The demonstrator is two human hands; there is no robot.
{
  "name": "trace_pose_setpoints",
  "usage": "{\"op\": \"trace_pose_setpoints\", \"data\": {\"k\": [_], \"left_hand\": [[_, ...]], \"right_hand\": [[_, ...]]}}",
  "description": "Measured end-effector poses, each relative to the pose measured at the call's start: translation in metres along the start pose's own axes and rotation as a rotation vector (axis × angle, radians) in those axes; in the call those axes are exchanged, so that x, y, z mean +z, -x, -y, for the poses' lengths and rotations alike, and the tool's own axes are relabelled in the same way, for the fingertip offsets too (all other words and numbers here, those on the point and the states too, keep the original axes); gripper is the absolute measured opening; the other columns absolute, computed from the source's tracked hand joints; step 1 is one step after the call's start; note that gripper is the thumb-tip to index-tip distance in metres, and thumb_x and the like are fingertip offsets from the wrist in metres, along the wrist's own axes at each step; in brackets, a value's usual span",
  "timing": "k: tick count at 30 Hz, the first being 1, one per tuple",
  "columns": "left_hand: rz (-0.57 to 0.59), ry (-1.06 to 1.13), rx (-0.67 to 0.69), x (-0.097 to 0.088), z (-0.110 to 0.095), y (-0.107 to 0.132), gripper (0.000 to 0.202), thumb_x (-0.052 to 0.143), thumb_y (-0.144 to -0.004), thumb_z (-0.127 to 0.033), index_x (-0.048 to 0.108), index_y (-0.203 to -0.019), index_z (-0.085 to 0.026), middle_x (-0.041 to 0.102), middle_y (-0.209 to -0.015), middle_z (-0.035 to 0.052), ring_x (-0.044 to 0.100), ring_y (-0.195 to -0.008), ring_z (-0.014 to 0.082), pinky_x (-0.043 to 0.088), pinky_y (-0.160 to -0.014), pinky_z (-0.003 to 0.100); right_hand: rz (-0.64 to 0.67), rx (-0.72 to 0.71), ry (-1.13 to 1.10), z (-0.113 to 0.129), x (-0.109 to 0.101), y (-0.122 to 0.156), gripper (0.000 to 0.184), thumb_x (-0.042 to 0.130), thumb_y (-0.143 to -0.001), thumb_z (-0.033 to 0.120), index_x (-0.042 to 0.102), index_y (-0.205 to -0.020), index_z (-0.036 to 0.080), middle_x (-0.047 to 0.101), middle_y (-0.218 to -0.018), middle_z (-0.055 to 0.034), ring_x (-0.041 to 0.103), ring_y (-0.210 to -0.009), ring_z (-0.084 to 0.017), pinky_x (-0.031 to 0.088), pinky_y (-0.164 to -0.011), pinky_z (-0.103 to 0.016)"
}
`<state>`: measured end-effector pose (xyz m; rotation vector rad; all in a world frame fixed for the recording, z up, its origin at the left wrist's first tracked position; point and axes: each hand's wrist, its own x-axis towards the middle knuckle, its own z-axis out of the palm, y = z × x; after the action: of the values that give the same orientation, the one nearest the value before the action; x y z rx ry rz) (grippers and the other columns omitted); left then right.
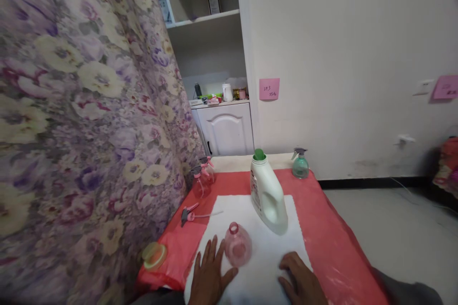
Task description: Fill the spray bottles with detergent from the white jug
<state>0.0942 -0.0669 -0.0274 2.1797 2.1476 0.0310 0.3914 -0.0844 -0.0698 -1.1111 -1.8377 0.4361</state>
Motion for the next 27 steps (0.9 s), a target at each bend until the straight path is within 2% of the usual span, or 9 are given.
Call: {"op": "trace_pose_setpoints", "data": {"k": [5, 11, 16, 23, 25, 27], "left_hand": [[0.018, -0.048, -0.063, -0.007, -0.005, 0.006, 0.08, 0.044, -0.081, -0.065, 0.031, -0.147, -0.022, 0.019, -0.158, 0.0079, 0.015, -0.146, 0.0322, 0.015, -0.115, 0.057], [-0.064, -0.071, -0.139, 0.004, -0.004, 0.015, 0.072, 0.038, -0.087, -0.058, 0.033, -0.147, -0.017, 0.023, -0.157, 0.0113, 0.02, -0.145, 0.0339, 0.02, -0.113, 0.058], [-0.089, -0.024, -0.03, 0.012, -0.001, 0.021, 0.063, 0.036, -0.091, -0.053, 0.033, -0.147, -0.024, 0.024, -0.157, 0.0052, 0.02, -0.145, 0.0306, 0.019, -0.115, 0.056], [-0.175, 0.018, -0.137, 0.015, -0.002, 0.03, 0.065, 0.042, -0.088, -0.048, 0.042, -0.143, -0.014, 0.032, -0.154, 0.0145, 0.027, -0.143, 0.0325, 0.022, -0.114, 0.057], [-0.215, 0.086, -0.155, 0.014, -0.002, 0.032, 0.061, 0.046, -0.086, -0.043, 0.048, -0.139, -0.013, 0.038, -0.152, 0.0155, 0.03, -0.142, 0.0325, 0.021, -0.114, 0.056], [-0.291, 0.254, -0.167, 0.012, 0.001, 0.031, 0.054, 0.051, -0.082, -0.038, 0.059, -0.129, -0.013, 0.047, -0.146, 0.0168, 0.035, -0.139, 0.0333, 0.02, -0.115, 0.055]], "right_hand": [[0.049, -0.021, 0.049, 0.006, -0.01, 0.001, 0.014, 0.053, -0.085, 0.017, 0.054, -0.097, 0.026, 0.062, -0.097, -0.0024, 0.065, -0.09, -0.017, 0.054, -0.078, -0.025], [0.068, -0.033, 0.063, 0.006, -0.01, 0.001, 0.012, 0.05, -0.087, 0.018, 0.053, -0.097, 0.025, 0.062, -0.095, -0.0025, 0.065, -0.089, -0.017, 0.055, -0.078, -0.027], [0.074, -0.036, 0.074, 0.003, -0.008, 0.001, 0.012, 0.051, -0.087, 0.019, 0.053, -0.097, 0.025, 0.062, -0.095, -0.0029, 0.065, -0.089, -0.018, 0.055, -0.078, -0.027], [0.07, -0.008, 0.075, 0.007, -0.011, 0.003, 0.01, 0.052, -0.087, 0.021, 0.055, -0.094, 0.025, 0.064, -0.093, -0.0023, 0.066, -0.087, -0.017, 0.056, -0.077, -0.026], [0.072, -0.005, 0.074, 0.009, -0.012, 0.003, 0.009, 0.052, -0.086, 0.021, 0.056, -0.094, 0.025, 0.064, -0.093, -0.0021, 0.066, -0.087, -0.017, 0.056, -0.077, -0.026], [0.072, -0.005, 0.075, 0.009, -0.012, 0.003, 0.009, 0.053, -0.086, 0.022, 0.056, -0.094, 0.026, 0.065, -0.093, -0.0019, 0.067, -0.086, -0.017, 0.056, -0.076, -0.025]]}}
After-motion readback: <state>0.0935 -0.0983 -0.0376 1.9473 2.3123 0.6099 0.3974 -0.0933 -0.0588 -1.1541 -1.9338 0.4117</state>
